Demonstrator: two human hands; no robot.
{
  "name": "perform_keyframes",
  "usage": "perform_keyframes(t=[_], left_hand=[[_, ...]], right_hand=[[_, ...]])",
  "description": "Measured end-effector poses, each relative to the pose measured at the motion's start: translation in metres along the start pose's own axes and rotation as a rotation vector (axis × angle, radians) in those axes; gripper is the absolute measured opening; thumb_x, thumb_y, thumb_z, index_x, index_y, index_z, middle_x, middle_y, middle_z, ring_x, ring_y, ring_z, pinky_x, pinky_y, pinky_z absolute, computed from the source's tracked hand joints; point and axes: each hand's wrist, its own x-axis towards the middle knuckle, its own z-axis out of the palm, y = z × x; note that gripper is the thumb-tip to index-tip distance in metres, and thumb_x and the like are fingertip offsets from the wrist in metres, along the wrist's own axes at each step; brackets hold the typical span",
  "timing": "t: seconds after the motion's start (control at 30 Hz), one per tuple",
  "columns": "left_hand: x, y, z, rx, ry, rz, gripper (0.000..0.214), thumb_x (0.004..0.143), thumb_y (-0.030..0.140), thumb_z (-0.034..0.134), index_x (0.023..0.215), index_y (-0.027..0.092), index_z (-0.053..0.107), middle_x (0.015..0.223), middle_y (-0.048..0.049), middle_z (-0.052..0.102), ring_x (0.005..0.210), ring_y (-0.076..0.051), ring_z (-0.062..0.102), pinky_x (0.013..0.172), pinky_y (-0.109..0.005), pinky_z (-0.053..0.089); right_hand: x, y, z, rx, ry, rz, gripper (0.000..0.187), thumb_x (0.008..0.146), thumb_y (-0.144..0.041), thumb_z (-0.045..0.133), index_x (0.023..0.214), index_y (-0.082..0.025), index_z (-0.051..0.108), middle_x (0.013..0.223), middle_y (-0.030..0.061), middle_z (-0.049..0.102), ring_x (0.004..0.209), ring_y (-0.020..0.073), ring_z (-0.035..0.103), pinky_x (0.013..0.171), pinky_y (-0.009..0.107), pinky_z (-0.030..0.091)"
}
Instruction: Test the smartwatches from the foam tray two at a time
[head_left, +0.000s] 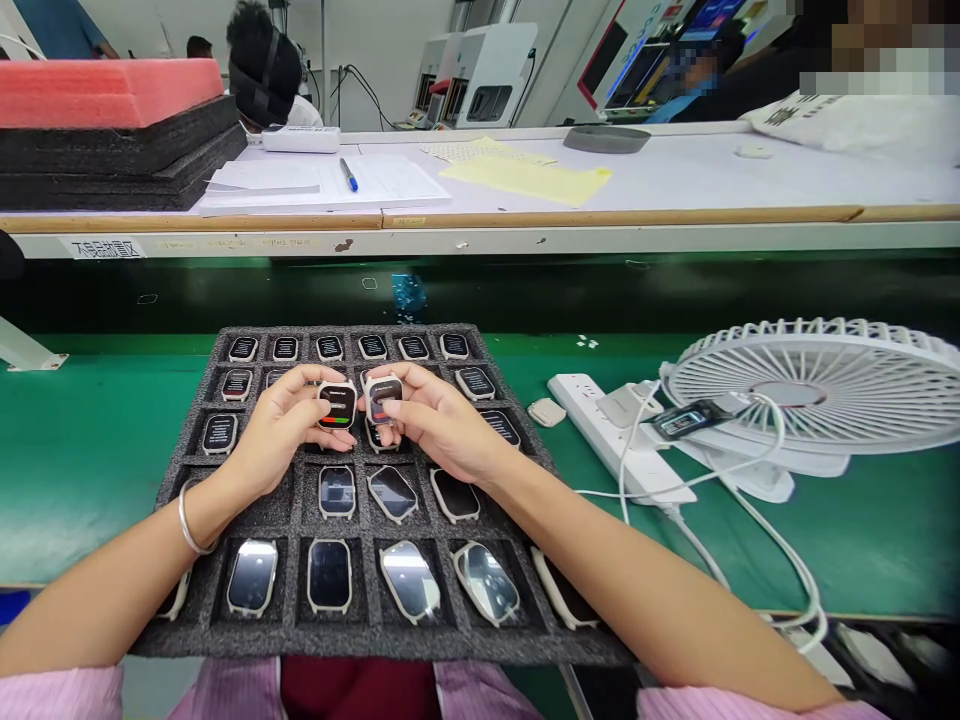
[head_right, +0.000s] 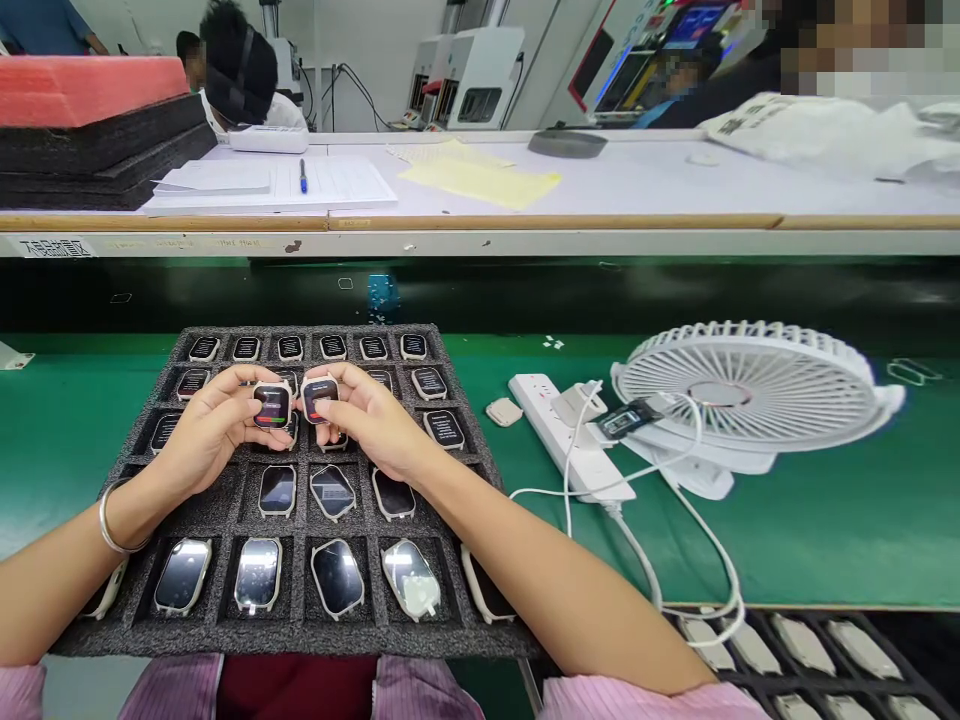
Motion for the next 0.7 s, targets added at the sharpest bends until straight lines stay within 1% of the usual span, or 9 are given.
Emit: perform_keyframes(t=[0.17, 0.3, 0.43, 0.53, 0.6, 0.63, 0.67, 0.7], left_hand=[[-0.001, 0.001, 0.002, 0.043, 0.009, -0.003, 0.029, 0.077, 0.024, 0.073, 0.102, 0.018, 0.059, 0.083, 0.0005, 0.072, 0.058, -0.015, 0.074, 0.061, -0.028, 0.064], [-0.001, 0.000, 0.002, 0.030, 0.000, 0.001, 0.034, 0.075, 0.022, 0.075, 0.105, 0.018, 0.059, 0.087, -0.0001, 0.073, 0.059, -0.015, 0.074, 0.062, -0.027, 0.063], [0.002, -0.002, 0.001, 0.029, -0.008, 0.006, 0.042, 0.073, 0.018, 0.075, 0.112, 0.019, 0.059, 0.090, -0.0012, 0.073, 0.061, -0.015, 0.074, 0.064, -0.028, 0.063], [-0.005, 0.005, 0.005, 0.030, -0.018, 0.046, 0.049, 0.072, 0.013, 0.077, 0.118, 0.021, 0.061, 0.092, -0.0015, 0.073, 0.064, -0.013, 0.071, 0.064, -0.026, 0.060], [-0.022, 0.017, 0.010, 0.008, -0.089, 0.073, 0.056, 0.070, 0.009, 0.081, 0.120, 0.025, 0.063, 0.091, -0.0010, 0.073, 0.072, -0.014, 0.070, 0.064, -0.022, 0.058], [-0.033, 0.024, 0.013, -0.015, -0.177, 0.058, 0.058, 0.070, 0.008, 0.082, 0.122, 0.027, 0.065, 0.090, -0.0011, 0.073, 0.077, -0.016, 0.071, 0.066, -0.022, 0.058], [-0.045, 0.032, 0.016, -0.048, -0.297, 0.026, 0.060, 0.071, 0.009, 0.083, 0.124, 0.030, 0.066, 0.088, -0.0011, 0.073, 0.078, -0.017, 0.072, 0.065, -0.023, 0.058], [-0.057, 0.039, 0.018, -0.077, -0.391, -0.003, 0.059, 0.073, 0.012, 0.083, 0.126, 0.032, 0.066, 0.087, -0.0019, 0.073, 0.076, -0.017, 0.072, 0.064, -0.024, 0.059]], right_hand=[[0.000, 0.000, 0.000, -0.011, -0.006, -0.005, 0.033, 0.083, -0.023, 0.072, 0.114, -0.022, 0.061, 0.089, 0.0004, 0.070, 0.059, 0.0102, 0.060, 0.057, 0.027, 0.046], [0.000, -0.001, 0.000, -0.006, 0.001, -0.002, 0.037, 0.078, -0.016, 0.070, 0.114, -0.023, 0.061, 0.088, -0.0003, 0.070, 0.059, 0.0105, 0.060, 0.056, 0.026, 0.045], [0.001, 0.000, -0.001, 0.010, 0.028, -0.002, 0.039, 0.075, -0.013, 0.069, 0.112, -0.023, 0.062, 0.087, -0.0008, 0.070, 0.059, 0.0102, 0.061, 0.055, 0.026, 0.046], [0.002, -0.002, -0.001, 0.018, 0.042, -0.014, 0.038, 0.075, -0.013, 0.070, 0.111, -0.023, 0.062, 0.091, 0.0002, 0.071, 0.060, 0.0099, 0.062, 0.056, 0.025, 0.047], [-0.001, -0.007, 0.002, 0.020, 0.023, -0.029, 0.041, 0.078, -0.015, 0.073, 0.116, -0.024, 0.062, 0.089, -0.0001, 0.070, 0.064, 0.0120, 0.065, 0.059, 0.026, 0.051], [-0.005, -0.011, 0.004, 0.016, 0.002, -0.035, 0.043, 0.079, -0.017, 0.074, 0.120, -0.025, 0.062, 0.089, 0.0001, 0.069, 0.068, 0.0136, 0.067, 0.062, 0.028, 0.053], [-0.011, -0.015, 0.008, 0.007, -0.026, -0.038, 0.046, 0.082, -0.019, 0.074, 0.125, -0.027, 0.061, 0.091, 0.0010, 0.070, 0.073, 0.0155, 0.069, 0.067, 0.030, 0.056], [-0.019, -0.020, 0.011, -0.008, -0.052, -0.053, 0.049, 0.084, -0.020, 0.075, 0.130, -0.030, 0.061, 0.096, 0.0025, 0.071, 0.077, 0.0171, 0.070, 0.072, 0.033, 0.058]])
